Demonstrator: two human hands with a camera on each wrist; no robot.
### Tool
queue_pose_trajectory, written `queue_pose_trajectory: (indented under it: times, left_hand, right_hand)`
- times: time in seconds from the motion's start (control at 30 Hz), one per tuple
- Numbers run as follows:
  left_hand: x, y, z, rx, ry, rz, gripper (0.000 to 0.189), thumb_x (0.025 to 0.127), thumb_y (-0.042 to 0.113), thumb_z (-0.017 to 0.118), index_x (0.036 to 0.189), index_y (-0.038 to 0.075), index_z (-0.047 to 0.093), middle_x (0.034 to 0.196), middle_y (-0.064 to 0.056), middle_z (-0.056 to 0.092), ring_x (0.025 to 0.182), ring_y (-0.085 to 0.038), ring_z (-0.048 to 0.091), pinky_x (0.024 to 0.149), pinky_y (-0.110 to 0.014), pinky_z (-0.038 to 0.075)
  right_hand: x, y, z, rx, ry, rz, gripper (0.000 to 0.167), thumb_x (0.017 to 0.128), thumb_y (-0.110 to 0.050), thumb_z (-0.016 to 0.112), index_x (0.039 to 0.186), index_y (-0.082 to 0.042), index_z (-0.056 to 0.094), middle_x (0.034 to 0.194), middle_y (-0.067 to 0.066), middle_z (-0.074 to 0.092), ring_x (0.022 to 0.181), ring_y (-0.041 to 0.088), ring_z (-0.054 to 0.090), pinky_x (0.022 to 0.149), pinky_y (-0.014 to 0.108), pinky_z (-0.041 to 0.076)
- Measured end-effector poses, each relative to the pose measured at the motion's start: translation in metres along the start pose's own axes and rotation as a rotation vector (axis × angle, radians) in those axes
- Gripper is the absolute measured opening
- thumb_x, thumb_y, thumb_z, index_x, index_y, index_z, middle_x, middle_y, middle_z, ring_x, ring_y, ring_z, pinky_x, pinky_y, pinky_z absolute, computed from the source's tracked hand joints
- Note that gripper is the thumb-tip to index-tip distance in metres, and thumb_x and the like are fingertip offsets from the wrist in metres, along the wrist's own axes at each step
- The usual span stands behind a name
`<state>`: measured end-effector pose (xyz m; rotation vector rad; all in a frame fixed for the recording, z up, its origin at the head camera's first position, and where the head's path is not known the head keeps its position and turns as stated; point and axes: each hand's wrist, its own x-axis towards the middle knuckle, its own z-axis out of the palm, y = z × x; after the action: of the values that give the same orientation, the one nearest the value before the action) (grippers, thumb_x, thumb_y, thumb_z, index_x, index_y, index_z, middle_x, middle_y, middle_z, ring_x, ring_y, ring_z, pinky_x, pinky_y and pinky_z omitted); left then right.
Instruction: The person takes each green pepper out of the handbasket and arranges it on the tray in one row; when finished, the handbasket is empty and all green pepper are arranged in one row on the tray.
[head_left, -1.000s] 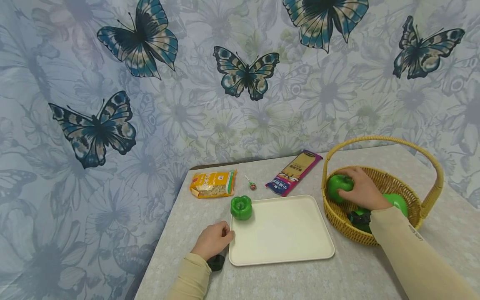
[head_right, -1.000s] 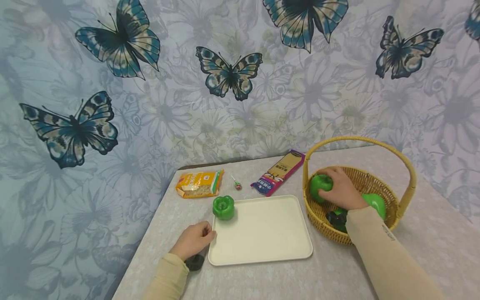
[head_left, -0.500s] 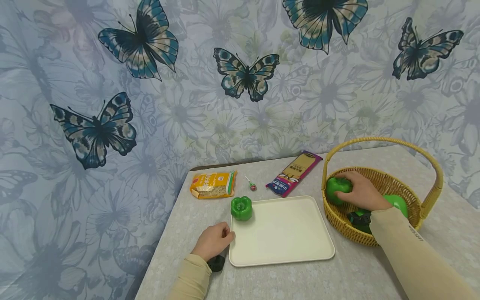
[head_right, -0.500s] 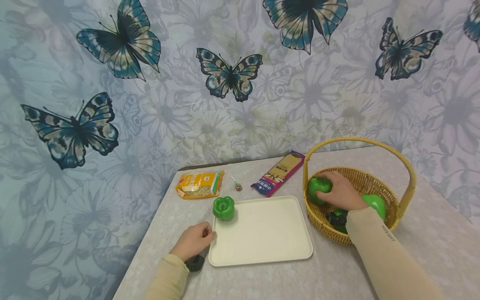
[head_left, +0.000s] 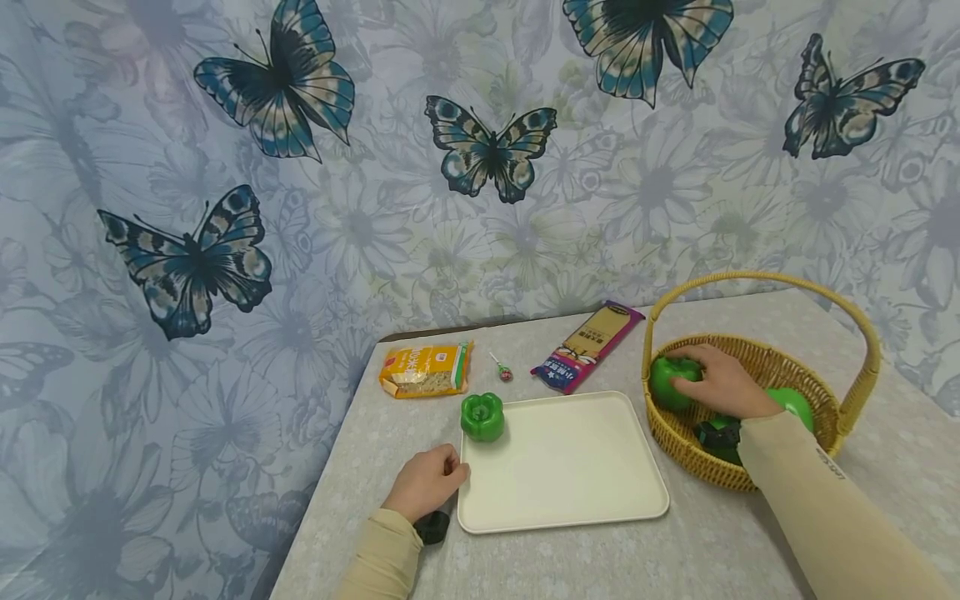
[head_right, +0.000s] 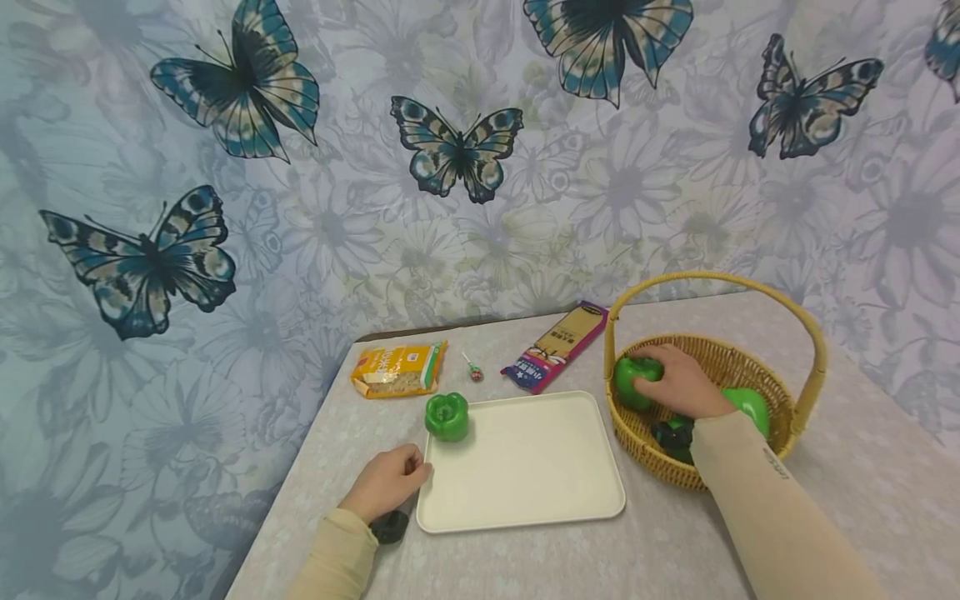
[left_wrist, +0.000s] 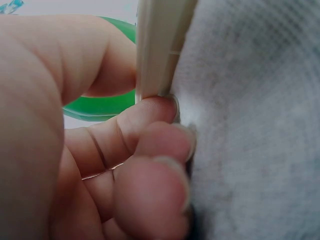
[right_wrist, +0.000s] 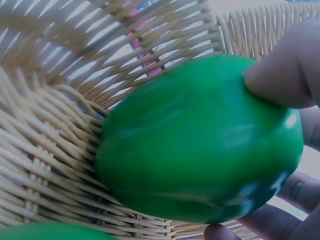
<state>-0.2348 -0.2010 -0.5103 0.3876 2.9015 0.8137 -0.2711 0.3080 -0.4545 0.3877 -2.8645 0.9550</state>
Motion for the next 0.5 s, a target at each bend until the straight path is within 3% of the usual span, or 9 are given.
queue_pose_trajectory:
  times: [0.5]
  left_hand:
    - [-0.0007, 0.0004, -0.0002, -0.009, -0.011, -0.003, 0.020, 0.096, 0.034, 0.063, 0.084, 0.019, 0.060, 0.065, 0.007, 0.052, 0.057, -0.012, 0.048, 0.053, -0.029, 0.038]
  right_hand:
    - [-0.0010, -0.0061, -0.0049, 0.019, -0.042, 0.039, 0.057, 0.098, -0.039, 0.067, 0.144, -0.006, 0.056, 0.150, 0.030, 0.046, 0.135, 0.055, 0.043, 0.099, 0.070, 0.041]
